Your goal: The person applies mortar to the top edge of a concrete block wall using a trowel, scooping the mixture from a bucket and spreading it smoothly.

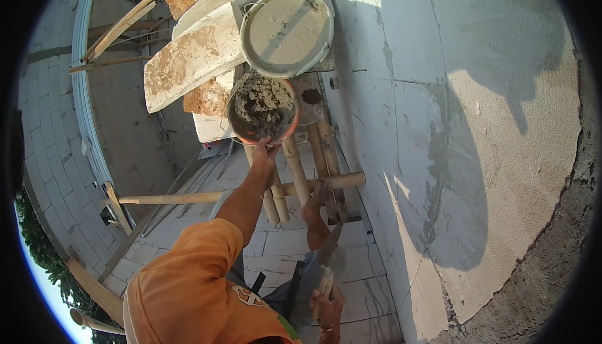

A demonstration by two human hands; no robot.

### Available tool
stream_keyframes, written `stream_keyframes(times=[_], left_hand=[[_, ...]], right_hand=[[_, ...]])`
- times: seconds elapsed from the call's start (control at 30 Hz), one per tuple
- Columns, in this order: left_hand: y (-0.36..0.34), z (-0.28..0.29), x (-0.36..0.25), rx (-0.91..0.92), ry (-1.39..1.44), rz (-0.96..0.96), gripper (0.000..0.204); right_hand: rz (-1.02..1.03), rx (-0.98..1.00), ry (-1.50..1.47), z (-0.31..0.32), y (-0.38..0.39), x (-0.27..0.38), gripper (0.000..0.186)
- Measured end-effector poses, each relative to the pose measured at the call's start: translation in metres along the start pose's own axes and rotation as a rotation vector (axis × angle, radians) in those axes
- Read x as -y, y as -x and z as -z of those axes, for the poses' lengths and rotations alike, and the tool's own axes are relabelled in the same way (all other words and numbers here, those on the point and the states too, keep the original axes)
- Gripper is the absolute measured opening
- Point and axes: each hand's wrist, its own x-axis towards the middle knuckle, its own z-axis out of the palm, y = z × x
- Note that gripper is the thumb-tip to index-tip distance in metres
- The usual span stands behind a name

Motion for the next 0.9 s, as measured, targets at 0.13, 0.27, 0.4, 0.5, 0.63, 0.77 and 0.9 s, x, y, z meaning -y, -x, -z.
stream_keyframes(times=[0.13,0.27,0.4,0.5,0.63,0.77,0.9], left_hand=[[0.005,-0.006,0.004,-0.008,0.063,-0.077,0.019],[0.024,-0.015,0.0,0.002,0.1,-0.146,0.013],[0.078,-0.02,-0.024,-0.123,-0.08,-0.157,0.018],[0.123,-0.012,-0.039,-0.155,-0.191,-0.161,0.016],[0.205,-0.003,-0.06,-0.202,-0.421,-0.131,0.013],[0.291,-0.007,-0.08,-0.068,-0.532,-0.169,0.011],[0.386,-0.031,-0.105,0.074,-0.698,-0.183,0.011]], right_hand=[[0.001,-0.013,0.037,0.003,-0.002,0.005,0.036],[0.035,-0.018,0.134,0.013,-0.011,0.005,0.031],[0.058,-0.002,0.198,0.021,-0.018,0.011,0.03],[0.056,0.006,0.133,0.029,-0.019,0.017,0.029],[0.278,0.085,0.277,0.028,-0.011,0.047,0.037],[0.666,0.068,0.824,0.027,-0.007,0.084,0.044],[0.636,-0.074,1.389,-0.007,0.019,0.163,0.048]])
